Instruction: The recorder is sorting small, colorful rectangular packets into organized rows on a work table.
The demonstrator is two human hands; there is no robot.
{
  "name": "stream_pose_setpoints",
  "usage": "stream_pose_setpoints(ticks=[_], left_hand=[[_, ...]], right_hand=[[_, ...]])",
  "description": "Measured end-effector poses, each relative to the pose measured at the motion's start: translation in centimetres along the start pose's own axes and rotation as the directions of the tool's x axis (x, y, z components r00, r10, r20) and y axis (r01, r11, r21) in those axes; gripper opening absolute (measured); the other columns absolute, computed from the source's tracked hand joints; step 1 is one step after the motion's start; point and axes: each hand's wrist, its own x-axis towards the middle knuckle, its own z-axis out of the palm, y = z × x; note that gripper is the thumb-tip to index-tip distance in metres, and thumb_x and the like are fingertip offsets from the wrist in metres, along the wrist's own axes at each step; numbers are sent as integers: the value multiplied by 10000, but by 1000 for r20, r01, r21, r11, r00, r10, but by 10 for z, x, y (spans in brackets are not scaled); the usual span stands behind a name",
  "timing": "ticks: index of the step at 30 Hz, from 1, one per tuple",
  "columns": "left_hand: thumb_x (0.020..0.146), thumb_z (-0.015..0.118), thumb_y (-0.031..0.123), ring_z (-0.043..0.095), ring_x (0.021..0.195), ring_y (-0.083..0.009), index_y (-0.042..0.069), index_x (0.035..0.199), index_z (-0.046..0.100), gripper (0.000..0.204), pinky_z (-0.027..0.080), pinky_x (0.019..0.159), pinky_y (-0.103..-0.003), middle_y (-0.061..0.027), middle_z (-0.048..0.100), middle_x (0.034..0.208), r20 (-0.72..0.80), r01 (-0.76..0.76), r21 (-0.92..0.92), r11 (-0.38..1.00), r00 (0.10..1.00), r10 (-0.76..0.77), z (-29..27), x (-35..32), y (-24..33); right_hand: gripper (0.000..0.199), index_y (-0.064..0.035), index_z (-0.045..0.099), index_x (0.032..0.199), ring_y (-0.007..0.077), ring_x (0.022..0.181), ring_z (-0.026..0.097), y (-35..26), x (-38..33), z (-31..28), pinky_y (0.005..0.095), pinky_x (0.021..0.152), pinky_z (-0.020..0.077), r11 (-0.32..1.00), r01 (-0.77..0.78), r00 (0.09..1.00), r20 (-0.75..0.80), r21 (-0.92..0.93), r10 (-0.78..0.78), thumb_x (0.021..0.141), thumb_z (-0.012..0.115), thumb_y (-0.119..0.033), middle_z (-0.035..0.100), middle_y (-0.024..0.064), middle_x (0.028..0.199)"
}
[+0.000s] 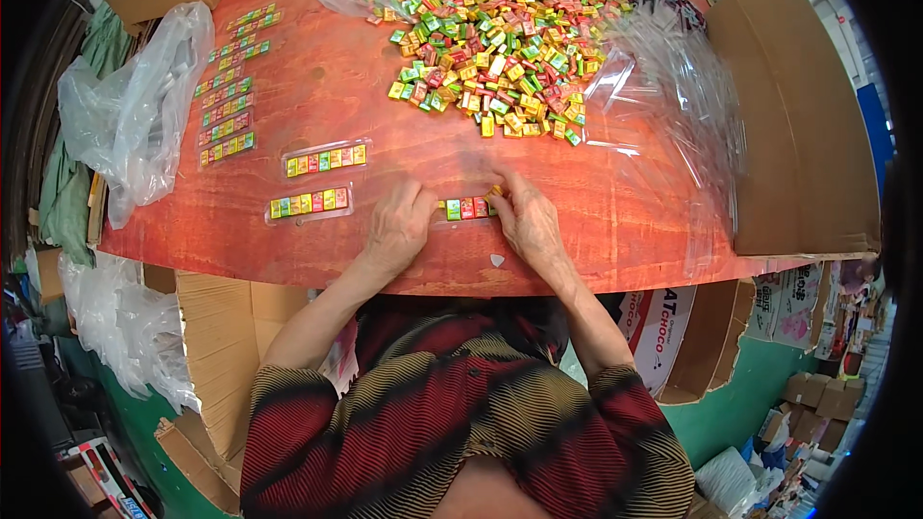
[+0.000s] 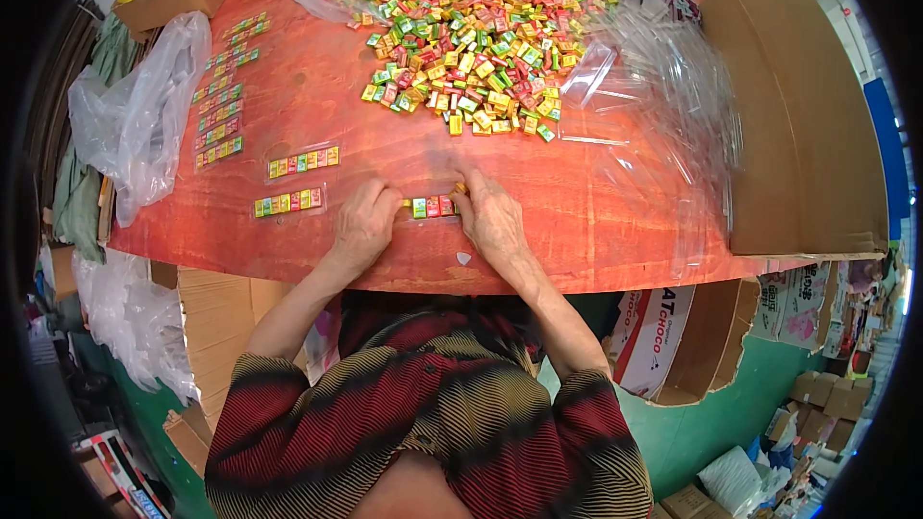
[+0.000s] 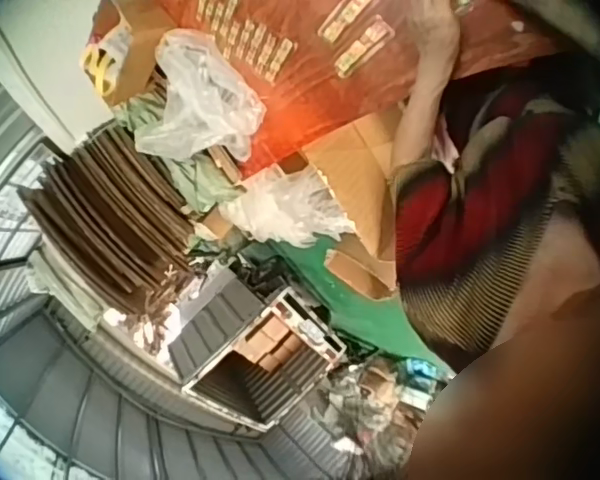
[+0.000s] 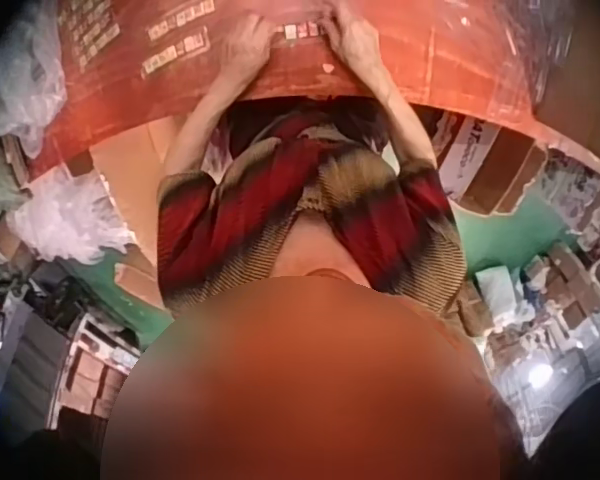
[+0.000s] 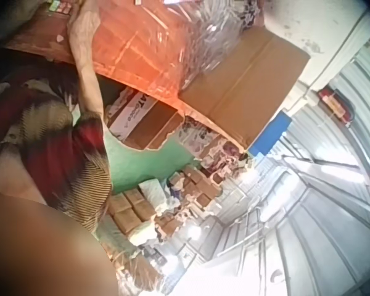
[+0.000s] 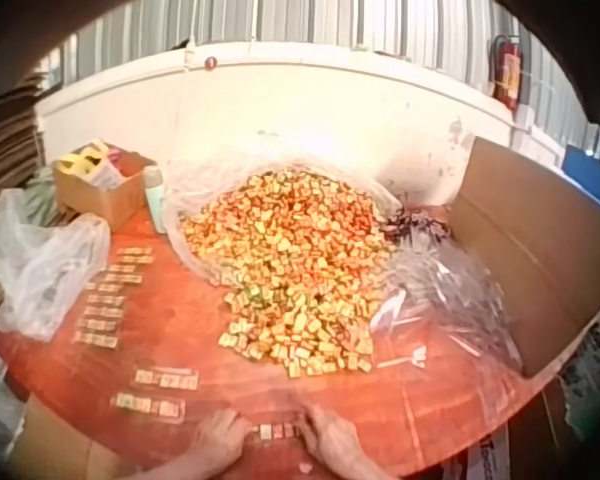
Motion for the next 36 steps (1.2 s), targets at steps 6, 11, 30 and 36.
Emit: stream_pose_setpoints(ticks=[6, 11, 30, 36], left_hand=[[764, 603, 121, 526, 829, -300, 17, 856, 575, 142, 443, 708, -379, -129, 526, 913, -1, 115, -123, 986, 993, -116, -5, -2, 4], [730, 647, 145, 516, 874, -298, 18, 820, 602, 161, 440, 738, -378, -131, 529, 922, 40, 28, -148, 989, 999, -23, -8, -1, 2], [868, 527, 102, 549, 600, -51, 29, 964, 570, 128, 434, 520, -179, -8, 601, 743, 323, 571, -785, 241, 708, -628, -28, -6, 1], [873, 520, 123, 535, 570, -56, 32, 931, 564, 117, 422, 500, -172, -5, 584, 704, 477, 592, -799, 103, 729, -491, -30, -1, 10]], right_hand=[[211, -32, 555, 981, 311, 759, 589, -18, 6, 5, 367, 647, 472, 995, 93, 994, 53, 40, -95, 779, 592, -81, 595, 158, 819], [198, -38, 554, 974, 307, 754, 592, -11, 4, 16, 370, 640, 469, 998, 54, 998, 13, 39, -55, 786, 585, -89, 598, 153, 828], [136, -41, 580, 833, 287, 765, 515, -26, 4, 41, 378, 672, 413, 941, 292, 955, -2, -170, -297, 710, 627, -76, 530, 96, 814], [285, -42, 571, 1036, 293, 877, 540, -48, 2, 15, 357, 720, 444, 885, 279, 939, 85, 373, -332, 757, 620, -71, 547, 117, 945]])
